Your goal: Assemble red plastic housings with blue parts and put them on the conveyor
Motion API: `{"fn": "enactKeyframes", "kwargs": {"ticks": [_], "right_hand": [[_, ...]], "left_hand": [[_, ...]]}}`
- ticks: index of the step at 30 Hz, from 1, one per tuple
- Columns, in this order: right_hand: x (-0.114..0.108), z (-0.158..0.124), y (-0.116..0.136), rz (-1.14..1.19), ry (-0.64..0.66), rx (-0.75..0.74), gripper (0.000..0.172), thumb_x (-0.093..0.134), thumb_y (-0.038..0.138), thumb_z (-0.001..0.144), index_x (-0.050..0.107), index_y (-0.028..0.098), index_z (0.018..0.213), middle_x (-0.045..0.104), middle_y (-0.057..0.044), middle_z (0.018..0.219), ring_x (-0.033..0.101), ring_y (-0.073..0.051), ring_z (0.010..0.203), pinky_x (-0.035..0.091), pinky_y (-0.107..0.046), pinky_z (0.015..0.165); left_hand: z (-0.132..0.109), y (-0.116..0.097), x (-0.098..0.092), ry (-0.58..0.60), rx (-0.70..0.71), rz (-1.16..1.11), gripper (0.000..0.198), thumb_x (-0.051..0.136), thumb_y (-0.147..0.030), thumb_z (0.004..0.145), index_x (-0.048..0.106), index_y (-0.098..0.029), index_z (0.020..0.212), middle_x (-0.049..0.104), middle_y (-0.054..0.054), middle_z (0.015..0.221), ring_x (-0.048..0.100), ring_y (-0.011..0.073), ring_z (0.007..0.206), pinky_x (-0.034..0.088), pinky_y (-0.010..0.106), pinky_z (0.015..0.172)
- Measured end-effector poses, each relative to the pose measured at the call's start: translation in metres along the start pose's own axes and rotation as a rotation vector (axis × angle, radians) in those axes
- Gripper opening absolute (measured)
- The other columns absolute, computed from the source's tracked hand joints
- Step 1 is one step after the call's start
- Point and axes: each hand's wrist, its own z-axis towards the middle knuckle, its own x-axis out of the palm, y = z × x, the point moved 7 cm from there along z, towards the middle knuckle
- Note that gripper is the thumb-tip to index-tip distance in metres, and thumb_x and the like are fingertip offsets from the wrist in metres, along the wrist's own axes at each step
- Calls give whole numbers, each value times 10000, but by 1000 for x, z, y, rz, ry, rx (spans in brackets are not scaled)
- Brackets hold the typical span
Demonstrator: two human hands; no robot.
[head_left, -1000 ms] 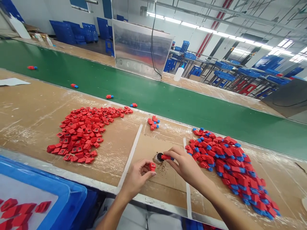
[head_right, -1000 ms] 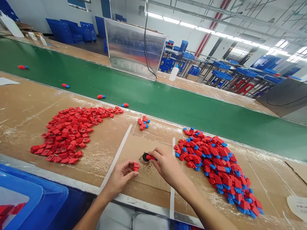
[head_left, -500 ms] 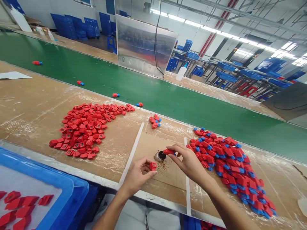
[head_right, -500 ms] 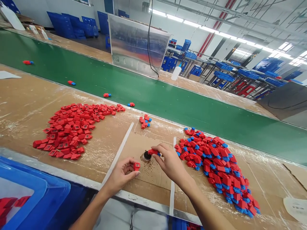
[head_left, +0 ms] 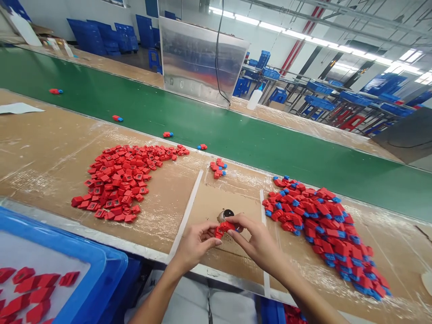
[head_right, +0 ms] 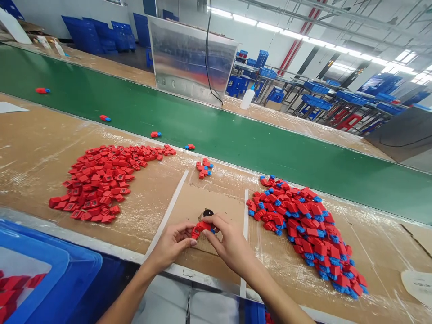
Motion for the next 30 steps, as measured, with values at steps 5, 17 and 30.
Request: {"fn": "enactKeyframes", "kwargs": {"ticks": [5, 17, 30], "right_hand": [[6, -2, -7, -14, 6, 25, 227, 514, 328, 937, 618, 218, 1106, 683, -70, 961, 614, -192, 825, 498, -335, 759], [22, -13, -3, -67, 53, 0, 166, 454, 230, 956, 611, 210, 1007, 600, -57, 898, 589, -184, 795, 471, -286, 703], [37, -9, -2, -188, -4, 13, 134, 481, 118, 902, 592, 166, 961, 569, -69, 860, 569, -193, 742, 460, -289, 658]], "left_hand": [[0, 0, 1, 21, -2, -2, 320, 670, -216, 780, 696, -172, 1095, 704, 64, 912, 618, 193, 850, 479, 289, 788], [-3, 6, 3, 128, -85, -52, 200, 611, -188, 803, 681, -152, 986, 588, -9, 698, 496, 99, 604, 399, 208, 584], [0, 14, -7, 100, -136, 197, 239, 566, -265, 852, 658, -142, 1035, 579, 2, 692, 489, 123, 608, 386, 229, 563]]}}
